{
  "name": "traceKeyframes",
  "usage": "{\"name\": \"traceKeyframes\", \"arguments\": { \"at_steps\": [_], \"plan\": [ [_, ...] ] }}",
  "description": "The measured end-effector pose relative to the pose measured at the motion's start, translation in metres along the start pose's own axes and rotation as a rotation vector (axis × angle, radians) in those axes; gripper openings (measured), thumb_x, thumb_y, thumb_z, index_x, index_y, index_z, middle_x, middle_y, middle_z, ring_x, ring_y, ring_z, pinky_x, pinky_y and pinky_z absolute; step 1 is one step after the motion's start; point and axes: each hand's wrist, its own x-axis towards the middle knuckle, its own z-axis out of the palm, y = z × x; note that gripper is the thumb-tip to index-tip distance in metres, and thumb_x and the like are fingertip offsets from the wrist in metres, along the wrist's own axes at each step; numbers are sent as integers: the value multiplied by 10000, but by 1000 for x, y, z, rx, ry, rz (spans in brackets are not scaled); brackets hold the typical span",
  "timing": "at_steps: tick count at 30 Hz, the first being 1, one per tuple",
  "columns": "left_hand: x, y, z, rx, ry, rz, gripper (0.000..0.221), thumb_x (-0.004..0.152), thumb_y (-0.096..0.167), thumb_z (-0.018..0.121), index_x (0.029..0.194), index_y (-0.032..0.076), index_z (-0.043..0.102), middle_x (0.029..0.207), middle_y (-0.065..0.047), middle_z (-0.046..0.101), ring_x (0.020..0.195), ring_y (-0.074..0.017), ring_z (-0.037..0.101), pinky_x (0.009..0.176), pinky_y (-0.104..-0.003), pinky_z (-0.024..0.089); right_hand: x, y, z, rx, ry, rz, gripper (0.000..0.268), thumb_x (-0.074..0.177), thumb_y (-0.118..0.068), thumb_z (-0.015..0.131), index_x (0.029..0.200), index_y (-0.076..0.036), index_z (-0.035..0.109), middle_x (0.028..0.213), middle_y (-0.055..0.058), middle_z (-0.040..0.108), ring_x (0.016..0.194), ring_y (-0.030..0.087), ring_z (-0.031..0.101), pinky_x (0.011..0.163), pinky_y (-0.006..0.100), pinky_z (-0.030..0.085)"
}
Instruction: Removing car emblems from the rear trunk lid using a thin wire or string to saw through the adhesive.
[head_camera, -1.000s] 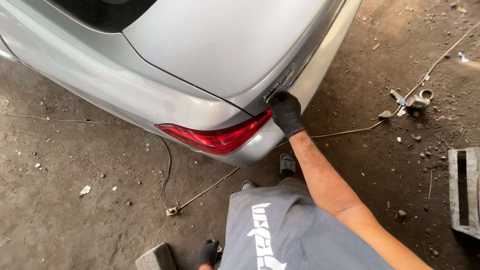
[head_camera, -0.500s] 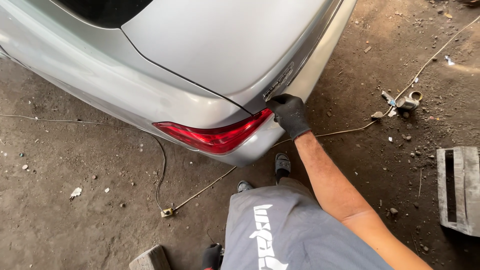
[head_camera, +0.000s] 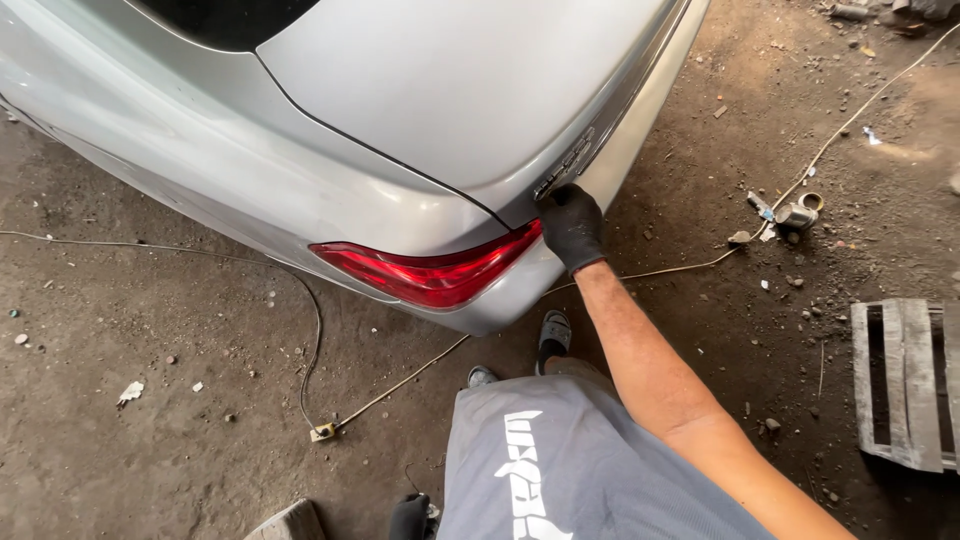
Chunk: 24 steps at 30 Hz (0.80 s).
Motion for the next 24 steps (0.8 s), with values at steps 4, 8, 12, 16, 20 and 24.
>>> {"name": "traceKeyframes", "arguments": {
  "at_steps": [4, 8, 12, 16, 20, 24],
  "plan": [
    [7, 15, -3, 48, -24, -30, 243, 926, 179, 653, 1064, -16, 691, 724, -203, 685, 510, -326, 635, 444, -452, 464, 5, 4, 13, -409, 25, -187, 368, 1003, -392, 584, 907, -65, 721, 962, 208, 728, 908, 408, 707, 793, 505, 569],
    [16, 31, -12, 199, -40, 74, 278, 927, 175, 687, 831, -85, 687, 653, -231, 705, 507, -344, 706, 432, -453, 508, -6, -23, -1, -247, 71, -9, 422, 965, -462, 594, 920, -59, 706, 899, 204, 728, 881, 407, 708, 799, 498, 567],
    [11, 52, -13, 250, -20, 20, 337, 949, 174, 672, 730, -82, 650, 642, -225, 707, 517, -341, 717, 430, -457, 501, -11, -26, -8, -252, 72, -94, 420, 934, -454, 630, 956, -37, 675, 844, 193, 724, 821, 376, 726, 743, 482, 582],
    [3, 61, -13, 304, 41, 13, 332, 963, 193, 671, 752, -61, 633, 650, -220, 701, 517, -332, 714, 434, -453, 509, -11, -31, -11, -277, 24, -71, 421, 961, -455, 622, 981, -36, 662, 830, 188, 724, 805, 363, 732, 733, 472, 588],
    [2, 56, -14, 245, 18, 63, 319, 954, 185, 677, 761, -62, 622, 648, -231, 708, 521, -348, 714, 429, -458, 493, -12, -31, -17, -290, 65, -158, 354, 942, -414, 627, 956, -65, 687, 856, 167, 728, 817, 372, 721, 705, 488, 579],
    [27, 30, -21, 503, -19, 245, 351, 917, 231, 709, 725, -63, 715, 624, -187, 730, 544, -269, 747, 492, -393, 543, -12, -32, -26, -331, 71, -240, 328, 924, -393, 639, 932, -72, 703, 896, 160, 724, 828, 381, 715, 685, 494, 575]
  ]
}}
